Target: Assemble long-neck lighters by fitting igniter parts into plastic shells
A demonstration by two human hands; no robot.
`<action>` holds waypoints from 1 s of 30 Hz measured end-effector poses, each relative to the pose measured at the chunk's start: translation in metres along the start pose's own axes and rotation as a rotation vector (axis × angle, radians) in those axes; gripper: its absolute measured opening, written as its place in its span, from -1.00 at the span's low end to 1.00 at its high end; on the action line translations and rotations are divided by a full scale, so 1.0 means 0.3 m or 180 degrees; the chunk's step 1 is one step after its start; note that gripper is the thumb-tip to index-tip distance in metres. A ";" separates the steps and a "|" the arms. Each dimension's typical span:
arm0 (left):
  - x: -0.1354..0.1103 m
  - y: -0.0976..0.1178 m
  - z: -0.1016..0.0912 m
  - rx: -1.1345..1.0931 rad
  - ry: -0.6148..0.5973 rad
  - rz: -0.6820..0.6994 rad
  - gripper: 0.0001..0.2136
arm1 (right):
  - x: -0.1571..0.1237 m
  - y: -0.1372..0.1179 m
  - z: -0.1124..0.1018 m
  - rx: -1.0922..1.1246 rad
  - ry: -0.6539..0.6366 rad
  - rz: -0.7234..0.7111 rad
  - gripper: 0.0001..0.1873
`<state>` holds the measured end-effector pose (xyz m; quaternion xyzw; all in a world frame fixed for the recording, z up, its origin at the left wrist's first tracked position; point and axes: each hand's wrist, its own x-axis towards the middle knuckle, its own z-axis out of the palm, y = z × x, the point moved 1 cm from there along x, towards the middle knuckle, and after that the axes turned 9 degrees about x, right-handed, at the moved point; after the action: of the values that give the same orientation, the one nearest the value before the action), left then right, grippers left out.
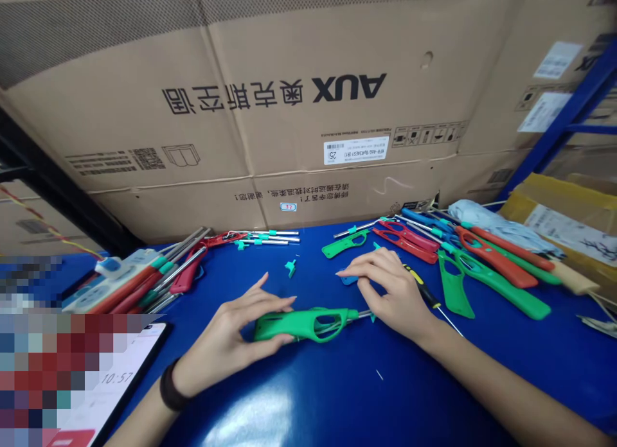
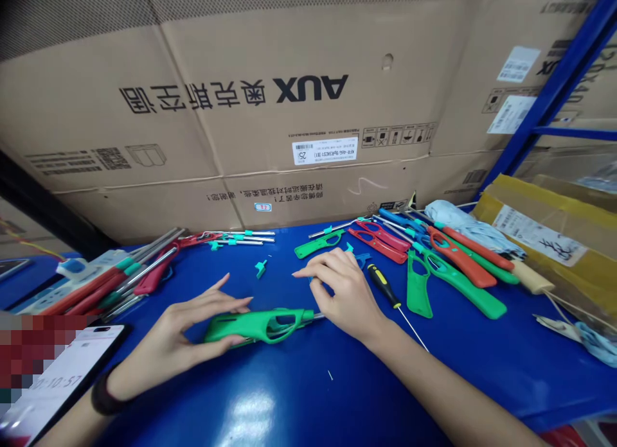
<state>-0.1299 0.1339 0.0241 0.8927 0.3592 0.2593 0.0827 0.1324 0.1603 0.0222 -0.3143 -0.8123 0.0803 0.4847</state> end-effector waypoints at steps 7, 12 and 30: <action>-0.001 -0.009 0.067 -0.0021 -0.0077 -0.0075 -0.59 | -0.007 -0.001 0.012 0.0017 -0.0163 -0.0060 -0.71; -0.003 -0.018 0.062 0.0019 -0.0092 -0.0128 -0.58 | -0.006 -0.010 0.008 0.0159 -0.0485 0.0004 -0.71; -0.006 -0.057 0.016 0.0320 0.0435 -0.0622 -0.62 | -0.029 -0.024 0.044 0.0415 -0.1160 0.0374 -0.80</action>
<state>-0.1388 0.1452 0.0136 0.8367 0.4619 0.2920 0.0381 0.1212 0.1517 0.0121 -0.3094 -0.8600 0.2165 0.3433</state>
